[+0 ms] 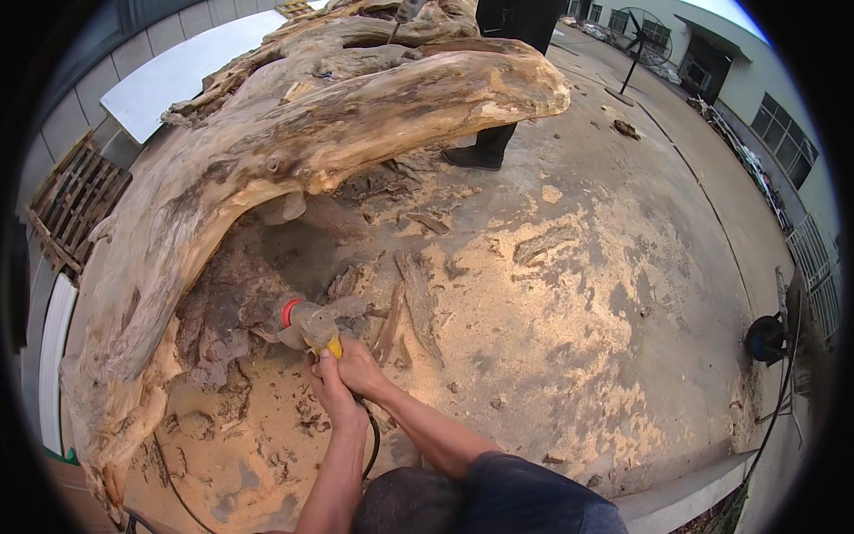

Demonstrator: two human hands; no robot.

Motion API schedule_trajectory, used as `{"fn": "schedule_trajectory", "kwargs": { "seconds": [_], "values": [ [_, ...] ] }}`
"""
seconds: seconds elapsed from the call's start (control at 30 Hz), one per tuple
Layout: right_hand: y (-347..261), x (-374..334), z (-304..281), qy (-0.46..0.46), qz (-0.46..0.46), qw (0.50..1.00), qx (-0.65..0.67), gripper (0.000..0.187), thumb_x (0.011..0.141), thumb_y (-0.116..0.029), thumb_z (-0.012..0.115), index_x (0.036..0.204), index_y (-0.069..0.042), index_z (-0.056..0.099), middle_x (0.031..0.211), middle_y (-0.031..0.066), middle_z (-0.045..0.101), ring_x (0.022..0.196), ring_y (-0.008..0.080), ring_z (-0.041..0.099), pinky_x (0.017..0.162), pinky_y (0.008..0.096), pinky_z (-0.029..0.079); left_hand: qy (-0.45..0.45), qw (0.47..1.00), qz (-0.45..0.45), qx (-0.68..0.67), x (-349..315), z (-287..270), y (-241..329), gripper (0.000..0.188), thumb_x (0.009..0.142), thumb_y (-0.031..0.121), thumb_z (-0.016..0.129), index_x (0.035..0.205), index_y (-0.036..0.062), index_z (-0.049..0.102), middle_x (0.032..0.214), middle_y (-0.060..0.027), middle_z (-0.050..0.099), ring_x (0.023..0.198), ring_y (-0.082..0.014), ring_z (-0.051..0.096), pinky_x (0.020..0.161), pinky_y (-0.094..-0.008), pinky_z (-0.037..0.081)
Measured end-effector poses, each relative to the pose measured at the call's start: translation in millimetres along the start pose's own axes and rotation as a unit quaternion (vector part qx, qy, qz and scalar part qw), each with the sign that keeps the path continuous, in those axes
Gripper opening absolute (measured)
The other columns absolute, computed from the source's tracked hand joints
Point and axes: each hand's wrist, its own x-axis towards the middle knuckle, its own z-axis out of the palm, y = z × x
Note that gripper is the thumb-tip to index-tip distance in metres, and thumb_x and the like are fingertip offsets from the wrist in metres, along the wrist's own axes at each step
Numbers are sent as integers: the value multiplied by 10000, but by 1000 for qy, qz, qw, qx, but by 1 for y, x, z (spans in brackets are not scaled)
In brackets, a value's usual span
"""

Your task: The person uses a handheld angle grinder to smooth and shape a large piece of driftwood. They move the tool along the surface, generating sawdust, while another person works nearby.

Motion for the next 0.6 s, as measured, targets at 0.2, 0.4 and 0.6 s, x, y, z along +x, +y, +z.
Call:
{"fn": "schedule_trajectory", "kwargs": {
  "seconds": [0.2, 0.4, 0.6],
  "values": [
    [-7, -17, 9, 76, -24, 987, -136, 494, 771, -248, 779, 1107, 73, 614, 946, 198, 704, 887, 246, 670, 810, 393, 535, -38, 996, -44, -64, -14, 7, 29, 828, 954, 371, 688, 1530, -72, 290, 1466, -211, 460, 1320, -291, 513, 1101, -410, 421],
    [-47, -35, 46, 78, -55, 976, -196, 484, 757, -270, 771, 1087, 51, 622, 933, 189, 708, 885, 255, 680, 785, 385, 532, -18, 988, -76, -137, -17, -6, 63, 800, 957, 385, 677, 1502, -84, 325, 1433, -229, 477, 1283, -300, 547, 1060, -409, 455],
    [-74, -52, 83, 89, -57, 966, -234, 444, 844, -327, 732, 1043, 57, 633, 896, 265, 701, 848, 389, 697, 770, 458, 536, -28, 976, -89, -195, -13, -21, 93, 687, 983, 374, 654, 1438, -75, 402, 1364, -192, 530, 1208, -267, 589, 996, -397, 496]
  ]
}}
